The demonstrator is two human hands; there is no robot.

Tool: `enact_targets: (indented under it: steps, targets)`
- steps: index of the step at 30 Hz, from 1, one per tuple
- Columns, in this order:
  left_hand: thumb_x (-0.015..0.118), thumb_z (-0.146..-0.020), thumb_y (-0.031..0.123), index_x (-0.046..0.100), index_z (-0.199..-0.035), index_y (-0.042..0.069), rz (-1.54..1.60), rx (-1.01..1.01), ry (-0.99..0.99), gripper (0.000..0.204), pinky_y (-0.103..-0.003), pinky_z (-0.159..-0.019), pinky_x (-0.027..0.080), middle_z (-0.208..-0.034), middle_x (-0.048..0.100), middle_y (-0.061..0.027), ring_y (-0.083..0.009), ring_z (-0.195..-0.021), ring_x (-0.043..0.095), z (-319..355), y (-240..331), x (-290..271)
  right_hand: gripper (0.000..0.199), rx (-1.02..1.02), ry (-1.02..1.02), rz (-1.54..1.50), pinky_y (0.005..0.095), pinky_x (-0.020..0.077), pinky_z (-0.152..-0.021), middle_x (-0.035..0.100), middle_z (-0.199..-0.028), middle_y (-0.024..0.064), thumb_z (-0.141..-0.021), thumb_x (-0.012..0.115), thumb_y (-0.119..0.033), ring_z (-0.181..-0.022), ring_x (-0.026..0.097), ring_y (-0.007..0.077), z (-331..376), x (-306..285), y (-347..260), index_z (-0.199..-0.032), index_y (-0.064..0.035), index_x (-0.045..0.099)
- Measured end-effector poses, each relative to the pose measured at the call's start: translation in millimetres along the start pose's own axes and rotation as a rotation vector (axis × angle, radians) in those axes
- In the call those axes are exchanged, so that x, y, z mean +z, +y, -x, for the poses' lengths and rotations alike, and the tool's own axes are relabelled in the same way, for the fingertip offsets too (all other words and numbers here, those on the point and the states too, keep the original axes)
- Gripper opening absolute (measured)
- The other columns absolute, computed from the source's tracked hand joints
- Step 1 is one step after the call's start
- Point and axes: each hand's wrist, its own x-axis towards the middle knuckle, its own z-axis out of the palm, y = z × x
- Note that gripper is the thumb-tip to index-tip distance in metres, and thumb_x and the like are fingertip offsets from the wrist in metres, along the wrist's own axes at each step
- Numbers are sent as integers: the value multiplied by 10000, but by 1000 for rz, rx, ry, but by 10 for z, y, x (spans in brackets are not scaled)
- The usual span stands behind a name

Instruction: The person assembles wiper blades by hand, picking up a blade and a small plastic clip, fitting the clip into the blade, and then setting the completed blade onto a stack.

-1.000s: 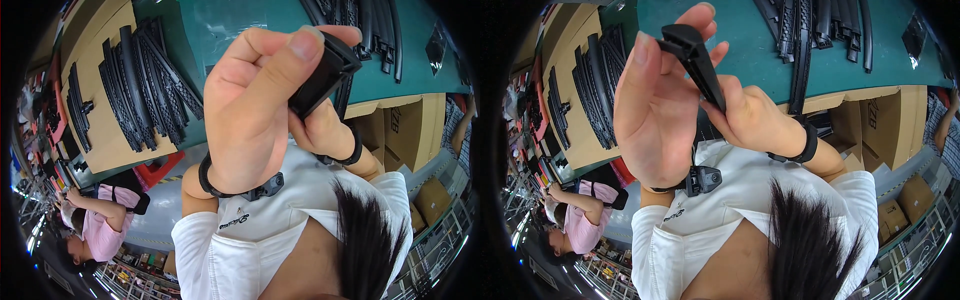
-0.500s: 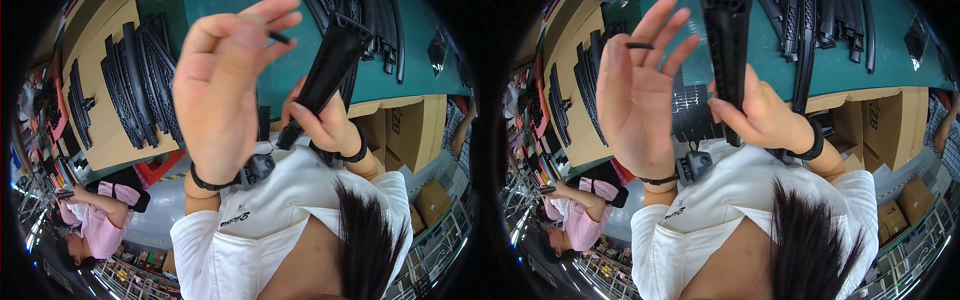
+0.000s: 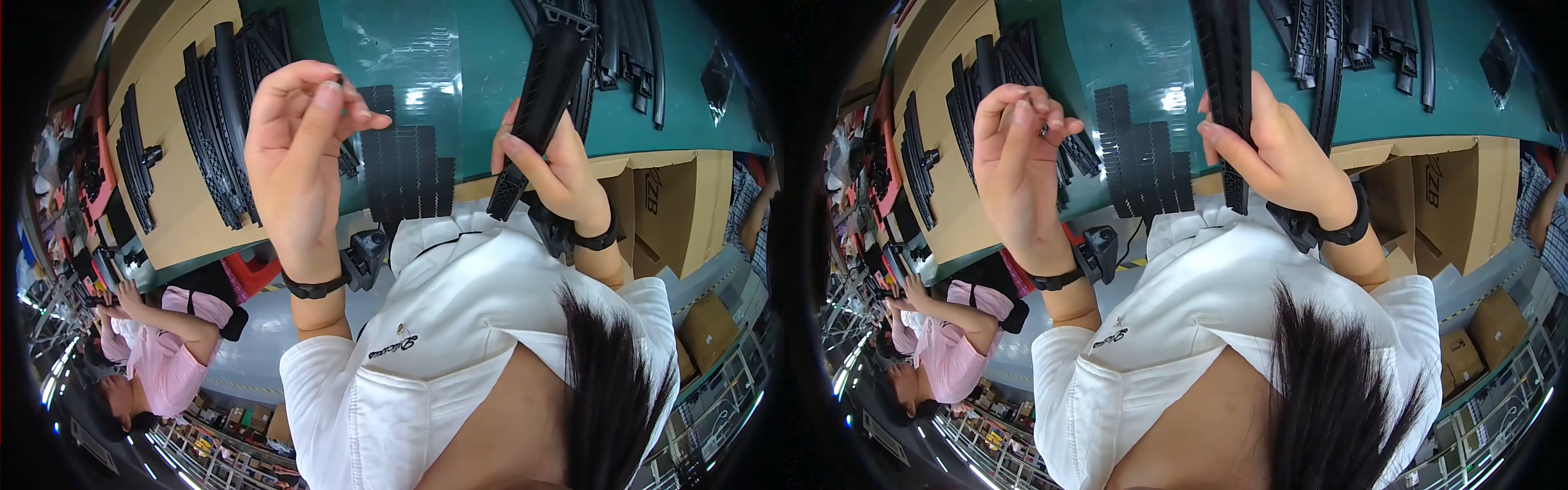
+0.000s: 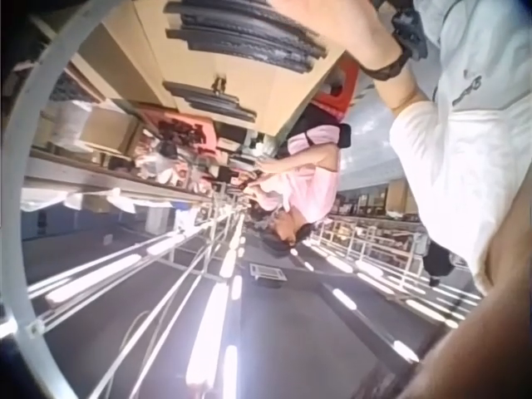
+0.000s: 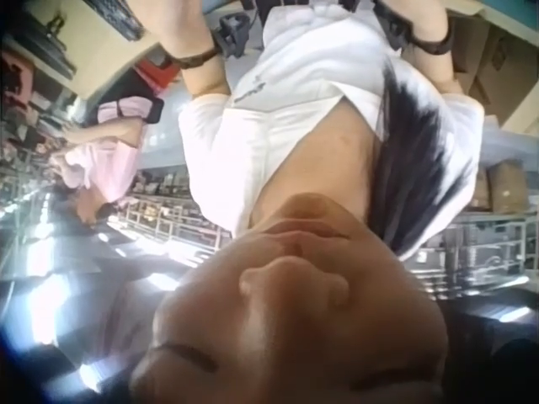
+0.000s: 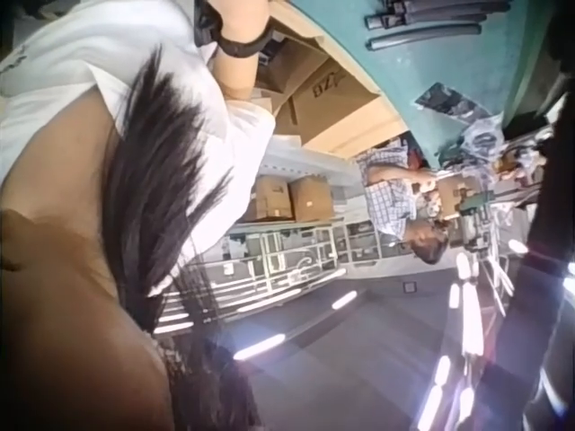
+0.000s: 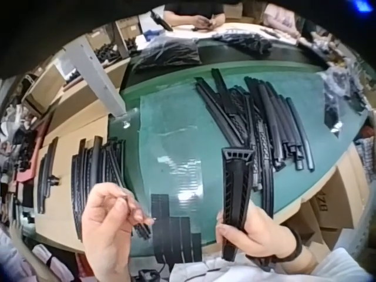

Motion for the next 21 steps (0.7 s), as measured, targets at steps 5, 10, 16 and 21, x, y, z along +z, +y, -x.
enact_targets:
  steps: [5,10,16,21]
  targets:
    - [513,-748,-46,454,-920,-19,-241,65,-42,184,-248,-657,466,-776,530,-82,-124,-698,534,14,82,139,155,26,-86,103,230,369,-585,498,-673,69,-794,406,14,-606,489,123,12,10,-72,-941,1,359]
    - [526,-693,-110,456,-907,-38,-399,139,12,236,-318,-713,459,-715,560,-120,-189,-687,563,-42,167,211,141,38,-109,99,227,372,-591,507,-669,67,-797,412,-4,-608,487,120,-41,24,-20,-931,0,368]
    - [568,-642,-121,505,-814,-53,-507,95,25,195,-253,-689,465,-730,579,-133,-181,-703,574,-4,272,205,155,88,-106,11,238,378,-600,501,-683,73,-796,411,-3,-620,487,120,-71,97,-27,-944,4,366]
    - [594,-642,-76,569,-744,-50,-662,122,2,109,-210,-650,447,-726,588,-103,-144,-701,568,48,185,58,165,75,-89,-51,238,371,-603,488,-699,79,-796,408,-4,-621,477,123,-85,198,-40,-955,6,365]
